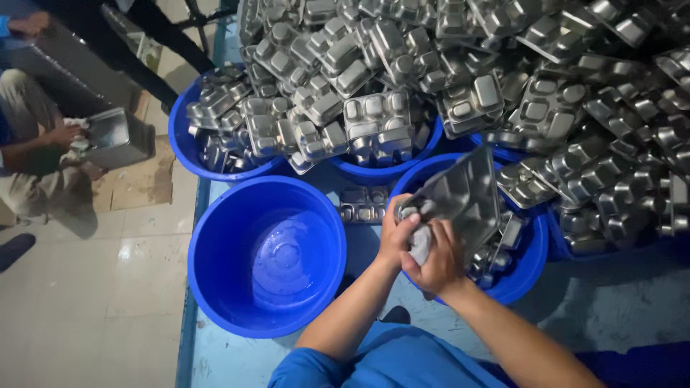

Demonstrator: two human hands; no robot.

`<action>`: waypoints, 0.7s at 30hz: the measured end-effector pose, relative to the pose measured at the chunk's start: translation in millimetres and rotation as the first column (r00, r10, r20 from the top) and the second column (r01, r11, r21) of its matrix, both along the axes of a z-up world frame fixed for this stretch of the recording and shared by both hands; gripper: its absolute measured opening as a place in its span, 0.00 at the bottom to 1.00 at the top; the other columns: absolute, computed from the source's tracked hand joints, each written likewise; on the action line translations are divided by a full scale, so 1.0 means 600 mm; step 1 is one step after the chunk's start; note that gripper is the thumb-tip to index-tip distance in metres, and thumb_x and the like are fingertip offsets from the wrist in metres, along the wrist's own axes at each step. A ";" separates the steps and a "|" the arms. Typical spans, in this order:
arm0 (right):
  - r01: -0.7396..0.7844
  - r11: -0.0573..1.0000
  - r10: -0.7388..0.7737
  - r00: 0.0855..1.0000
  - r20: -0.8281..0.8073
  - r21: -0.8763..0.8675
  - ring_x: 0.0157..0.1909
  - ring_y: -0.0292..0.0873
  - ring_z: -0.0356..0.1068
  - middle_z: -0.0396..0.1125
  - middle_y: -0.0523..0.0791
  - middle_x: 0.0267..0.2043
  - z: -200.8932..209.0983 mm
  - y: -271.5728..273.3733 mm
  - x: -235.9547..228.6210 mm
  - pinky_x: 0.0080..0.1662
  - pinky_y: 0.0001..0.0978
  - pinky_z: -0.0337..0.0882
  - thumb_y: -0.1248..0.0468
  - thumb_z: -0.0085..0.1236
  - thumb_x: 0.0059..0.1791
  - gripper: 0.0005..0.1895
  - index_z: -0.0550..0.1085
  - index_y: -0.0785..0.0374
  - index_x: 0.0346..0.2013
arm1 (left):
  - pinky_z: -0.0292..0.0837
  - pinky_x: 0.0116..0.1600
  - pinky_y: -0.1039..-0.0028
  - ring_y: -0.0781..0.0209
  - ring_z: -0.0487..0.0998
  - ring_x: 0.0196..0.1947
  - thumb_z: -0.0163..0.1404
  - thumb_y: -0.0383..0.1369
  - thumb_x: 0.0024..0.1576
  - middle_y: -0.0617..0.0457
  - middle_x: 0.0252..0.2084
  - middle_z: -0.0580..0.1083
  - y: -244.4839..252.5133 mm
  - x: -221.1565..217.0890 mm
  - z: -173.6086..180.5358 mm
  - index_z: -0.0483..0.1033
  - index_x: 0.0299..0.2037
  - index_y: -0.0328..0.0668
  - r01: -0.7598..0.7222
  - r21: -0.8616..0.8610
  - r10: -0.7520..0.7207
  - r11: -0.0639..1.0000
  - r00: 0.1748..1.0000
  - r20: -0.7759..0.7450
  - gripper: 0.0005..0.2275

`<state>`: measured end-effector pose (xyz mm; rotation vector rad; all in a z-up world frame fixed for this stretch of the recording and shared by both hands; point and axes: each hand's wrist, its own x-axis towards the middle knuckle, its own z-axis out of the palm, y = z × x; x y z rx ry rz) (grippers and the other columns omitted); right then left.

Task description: The person repeatedly picks up stainless steel compartment trays from a blue tub, wipes each tray with a white cloth, and places the cleaned trays into a stack on a nearby surface. The process is continuous and repetitive throughout the clip.

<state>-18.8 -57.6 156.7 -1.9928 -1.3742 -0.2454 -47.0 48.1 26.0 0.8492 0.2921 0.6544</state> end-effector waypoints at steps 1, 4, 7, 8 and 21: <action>-0.013 0.999 0.011 0.999 0.041 0.043 0.49 0.63 0.65 0.64 0.57 0.48 -0.007 -0.009 -0.009 0.51 0.54 0.66 0.45 0.53 0.46 0.29 0.71 0.70 0.44 | 0.72 0.57 0.68 0.59 0.74 0.49 0.54 0.38 0.57 0.50 0.50 0.73 -0.001 -0.003 0.011 0.69 0.59 0.38 -0.026 -0.150 0.029 0.988 0.999 0.015 0.21; -0.043 0.991 0.049 0.998 -0.046 0.124 0.49 0.63 0.66 0.64 0.55 0.49 -0.036 -0.020 -0.020 0.50 0.52 0.67 0.51 0.52 0.47 0.25 0.72 0.71 0.46 | 0.75 0.56 0.62 0.49 0.77 0.48 0.52 0.44 0.57 0.42 0.50 0.74 0.018 -0.018 0.036 0.68 0.58 0.33 0.003 -0.590 0.001 0.808 1.000 0.006 0.25; 0.038 0.994 -0.068 0.954 -0.293 -0.106 0.48 0.60 0.69 0.67 0.54 0.47 -0.079 -0.023 -0.016 0.48 0.49 0.71 0.58 0.52 0.47 0.15 0.76 0.65 0.42 | 0.76 0.54 0.56 0.44 0.78 0.48 0.50 0.45 0.53 0.42 0.51 0.75 0.031 -0.033 0.041 0.67 0.59 0.40 -0.101 -0.630 0.056 0.770 0.994 -0.092 0.26; 0.047 0.964 -0.116 0.960 -0.254 -0.262 0.47 0.60 0.70 0.68 0.54 0.46 -0.099 -0.020 -0.015 0.49 0.50 0.70 0.58 0.54 0.46 0.15 0.76 0.64 0.41 | 0.76 0.54 0.54 0.44 0.78 0.48 0.50 0.44 0.51 0.44 0.51 0.75 0.033 -0.039 0.037 0.67 0.60 0.45 -0.160 -0.578 0.098 0.800 0.986 -0.136 0.26; 0.431 0.902 -0.356 0.708 -0.610 -0.026 0.50 0.53 0.78 0.75 0.53 0.46 -0.146 -0.007 0.101 0.50 0.43 0.74 0.60 0.54 0.53 0.15 0.77 0.66 0.50 | 0.72 0.62 0.53 0.41 0.75 0.57 0.54 0.41 0.47 0.38 0.59 0.72 0.105 -0.120 0.037 0.65 0.65 0.32 0.021 -0.450 0.059 0.893 0.985 0.163 0.34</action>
